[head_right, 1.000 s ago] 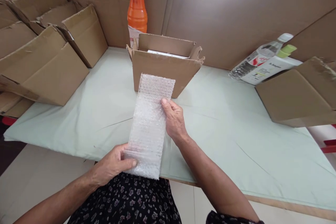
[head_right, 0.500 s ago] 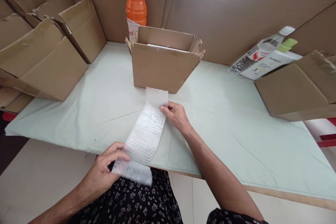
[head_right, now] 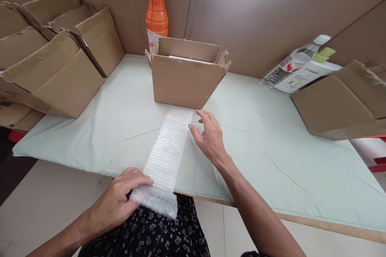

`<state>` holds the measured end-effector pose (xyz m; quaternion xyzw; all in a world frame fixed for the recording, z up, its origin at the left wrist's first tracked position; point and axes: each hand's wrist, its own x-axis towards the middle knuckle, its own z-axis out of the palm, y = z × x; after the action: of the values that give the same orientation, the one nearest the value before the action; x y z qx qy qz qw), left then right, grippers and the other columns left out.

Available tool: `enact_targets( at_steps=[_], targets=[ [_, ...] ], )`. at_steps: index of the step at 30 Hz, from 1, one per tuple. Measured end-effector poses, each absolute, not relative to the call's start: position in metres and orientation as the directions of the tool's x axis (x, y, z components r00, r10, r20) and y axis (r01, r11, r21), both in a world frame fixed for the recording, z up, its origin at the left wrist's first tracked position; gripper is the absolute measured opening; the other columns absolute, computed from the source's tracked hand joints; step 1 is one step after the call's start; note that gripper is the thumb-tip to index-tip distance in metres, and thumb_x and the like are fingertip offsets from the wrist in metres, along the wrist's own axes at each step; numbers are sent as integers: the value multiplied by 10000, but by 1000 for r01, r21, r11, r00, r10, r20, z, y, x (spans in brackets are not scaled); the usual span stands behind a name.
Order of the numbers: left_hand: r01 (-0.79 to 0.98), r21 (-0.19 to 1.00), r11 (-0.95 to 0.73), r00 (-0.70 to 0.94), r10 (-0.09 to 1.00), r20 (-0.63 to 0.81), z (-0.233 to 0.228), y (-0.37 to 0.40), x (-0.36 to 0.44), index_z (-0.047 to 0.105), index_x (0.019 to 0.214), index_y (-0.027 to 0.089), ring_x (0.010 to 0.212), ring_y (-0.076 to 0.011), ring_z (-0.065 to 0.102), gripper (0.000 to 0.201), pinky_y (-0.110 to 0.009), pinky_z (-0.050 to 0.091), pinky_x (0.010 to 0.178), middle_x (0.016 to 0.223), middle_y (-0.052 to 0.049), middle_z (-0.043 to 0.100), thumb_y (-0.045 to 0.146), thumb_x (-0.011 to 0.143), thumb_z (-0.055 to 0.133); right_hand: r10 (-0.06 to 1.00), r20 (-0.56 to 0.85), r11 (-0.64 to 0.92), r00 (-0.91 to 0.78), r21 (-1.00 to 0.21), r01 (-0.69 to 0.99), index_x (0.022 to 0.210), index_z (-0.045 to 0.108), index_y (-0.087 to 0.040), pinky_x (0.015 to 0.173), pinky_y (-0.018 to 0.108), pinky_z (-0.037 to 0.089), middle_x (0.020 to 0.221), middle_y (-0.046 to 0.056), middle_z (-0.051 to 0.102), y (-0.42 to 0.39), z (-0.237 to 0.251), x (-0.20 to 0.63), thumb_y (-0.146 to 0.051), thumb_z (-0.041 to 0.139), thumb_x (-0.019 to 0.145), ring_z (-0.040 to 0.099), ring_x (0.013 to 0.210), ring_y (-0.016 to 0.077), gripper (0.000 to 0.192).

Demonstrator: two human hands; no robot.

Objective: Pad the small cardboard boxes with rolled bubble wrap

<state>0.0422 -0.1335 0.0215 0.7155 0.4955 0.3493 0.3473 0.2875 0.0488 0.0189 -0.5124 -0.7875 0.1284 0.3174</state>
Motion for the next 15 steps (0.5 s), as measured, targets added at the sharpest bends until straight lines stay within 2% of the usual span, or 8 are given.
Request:
enact_targets(
  at_steps=[4,6,8,11,15],
  targets=[
    [576,810,-112,114,992,57,21,-104,48,648,1238,201,972,-217,696,374,-365,553,851,1091,-56,760,147,886,533,859,305,503,-411,-648,572,1133,667,-229,769,357,574,1204,84,698,20,37,294,-324,613,936,699,854,180,225],
    [625,778,-72,80,996,28,20,-89,51,617,1305,191,940,-223,695,412,-373,554,846,1108,-71,755,188,900,542,878,302,469,-371,-696,544,1132,671,-239,788,351,584,1155,65,717,5,41,297,-296,612,947,704,845,171,202],
    [677,734,-56,67,998,14,16,-77,54,585,1355,182,878,-225,687,470,-378,551,817,1033,-70,753,182,887,549,887,333,459,-321,-710,533,1130,670,-243,798,346,589,1123,58,729,-12,41,300,-259,608,957,708,867,173,185],
    [732,679,-56,75,997,1,8,-68,57,551,1399,169,864,-239,682,524,-393,550,811,939,-63,737,170,874,549,837,391,544,-382,-669,506,1144,666,-245,855,360,592,1135,64,732,-41,32,299,-207,618,952,703,1018,201,202],
    [787,613,-71,86,996,5,-5,-63,61,521,1424,178,899,-256,683,554,-421,556,841,960,-69,734,173,871,552,725,396,679,-563,-550,487,1215,635,-213,912,445,570,1262,117,688,-75,13,284,-204,647,906,645,1150,258,309]
  ],
)
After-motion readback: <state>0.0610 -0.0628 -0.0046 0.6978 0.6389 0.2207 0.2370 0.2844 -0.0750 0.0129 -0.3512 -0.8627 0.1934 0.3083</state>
